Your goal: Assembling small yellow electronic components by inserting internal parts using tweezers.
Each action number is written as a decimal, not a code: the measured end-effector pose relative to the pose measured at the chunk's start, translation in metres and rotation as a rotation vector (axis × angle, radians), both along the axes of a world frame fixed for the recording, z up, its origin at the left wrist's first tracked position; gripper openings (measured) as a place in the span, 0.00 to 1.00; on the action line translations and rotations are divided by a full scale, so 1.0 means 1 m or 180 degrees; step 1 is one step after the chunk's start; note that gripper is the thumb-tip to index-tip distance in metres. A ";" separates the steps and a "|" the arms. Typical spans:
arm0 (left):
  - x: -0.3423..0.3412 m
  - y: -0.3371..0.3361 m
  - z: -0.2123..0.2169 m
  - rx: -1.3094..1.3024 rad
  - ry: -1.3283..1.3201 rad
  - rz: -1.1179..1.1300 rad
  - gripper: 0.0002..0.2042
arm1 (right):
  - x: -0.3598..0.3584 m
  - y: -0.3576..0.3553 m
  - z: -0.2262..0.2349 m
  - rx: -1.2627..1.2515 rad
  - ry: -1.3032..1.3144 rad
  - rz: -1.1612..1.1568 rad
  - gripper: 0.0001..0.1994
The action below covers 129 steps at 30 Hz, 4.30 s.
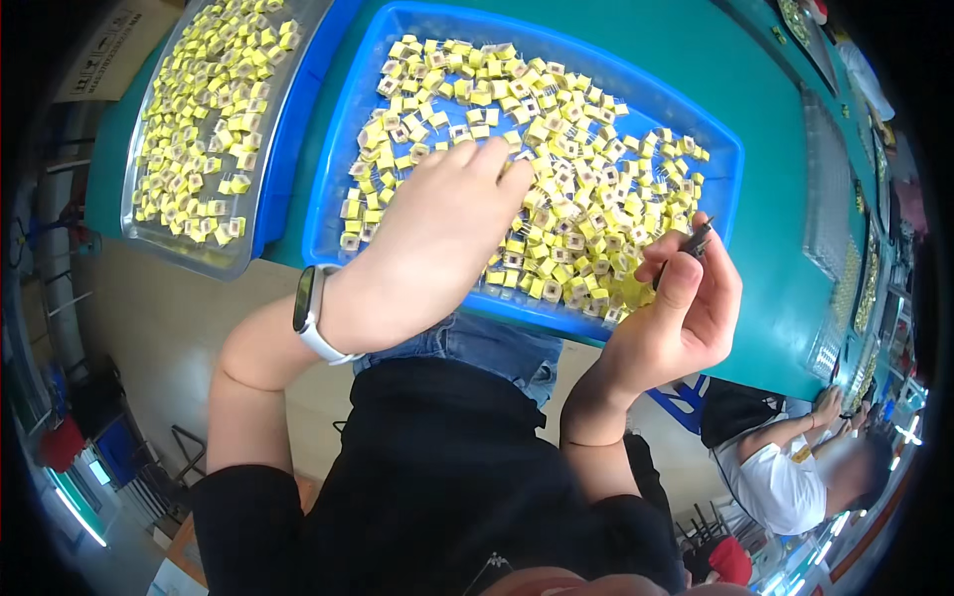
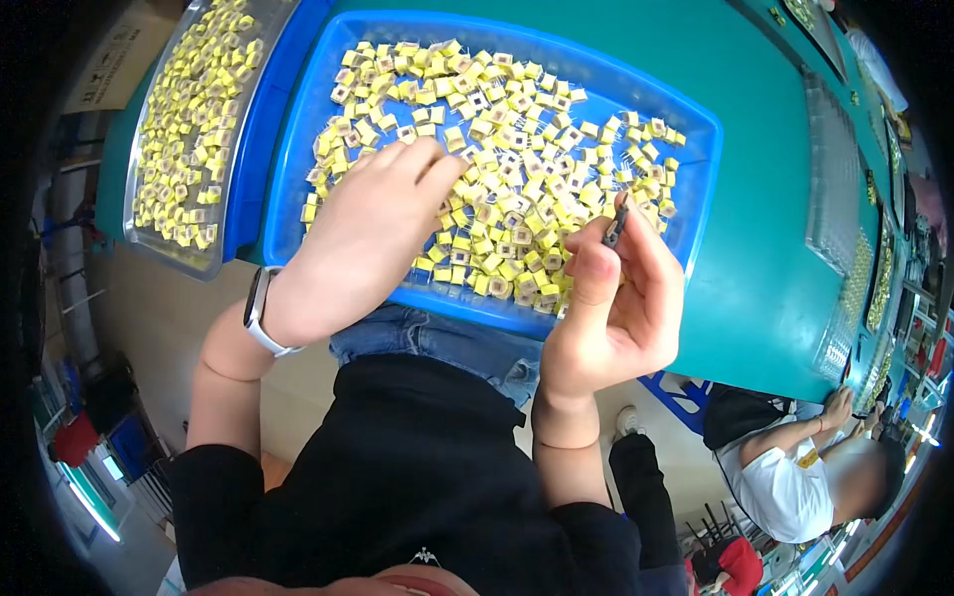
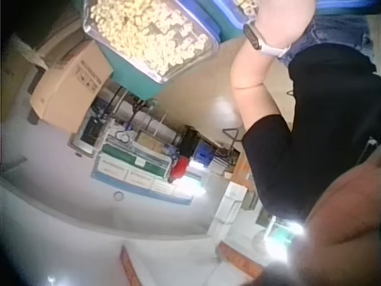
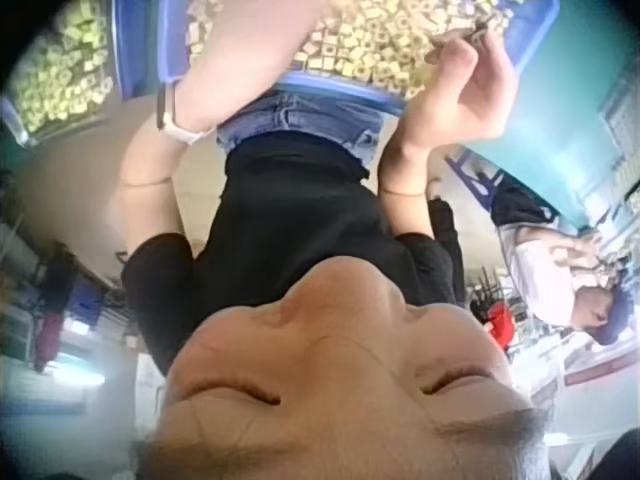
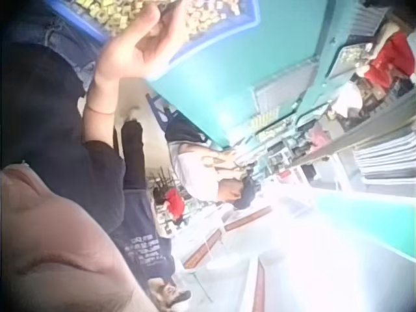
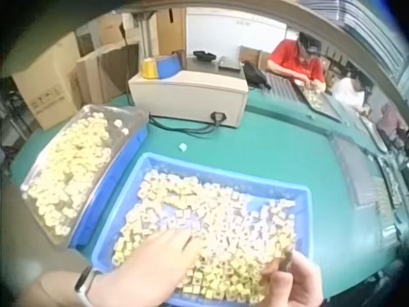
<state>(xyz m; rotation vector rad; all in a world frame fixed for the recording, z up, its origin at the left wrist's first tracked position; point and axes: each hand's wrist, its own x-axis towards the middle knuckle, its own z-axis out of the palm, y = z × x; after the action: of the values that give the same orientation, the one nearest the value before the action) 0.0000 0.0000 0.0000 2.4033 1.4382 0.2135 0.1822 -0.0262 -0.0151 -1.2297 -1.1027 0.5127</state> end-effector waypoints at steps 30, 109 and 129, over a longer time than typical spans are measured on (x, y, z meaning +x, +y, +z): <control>-0.004 -0.013 -0.010 -0.1606 -0.3808 0.0910 0.12 | 0.007 -0.001 0.000 -0.0224 -0.0171 0.0819 0.16; 0.007 0.008 -0.016 0.0124 -0.0759 0.0555 0.12 | 0.009 0.009 0.000 0.0153 -0.1053 0.0950 0.17; -0.020 -0.009 -0.026 -0.3418 -0.5630 0.0674 0.14 | 0.006 0.013 0.004 0.0187 -0.1546 0.1110 0.17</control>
<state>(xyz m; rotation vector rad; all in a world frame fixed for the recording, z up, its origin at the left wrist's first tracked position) -0.0199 -0.0094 -0.0255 0.5405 0.5139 0.9495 0.1878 -0.0133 -0.0113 -1.1432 -1.7514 0.4474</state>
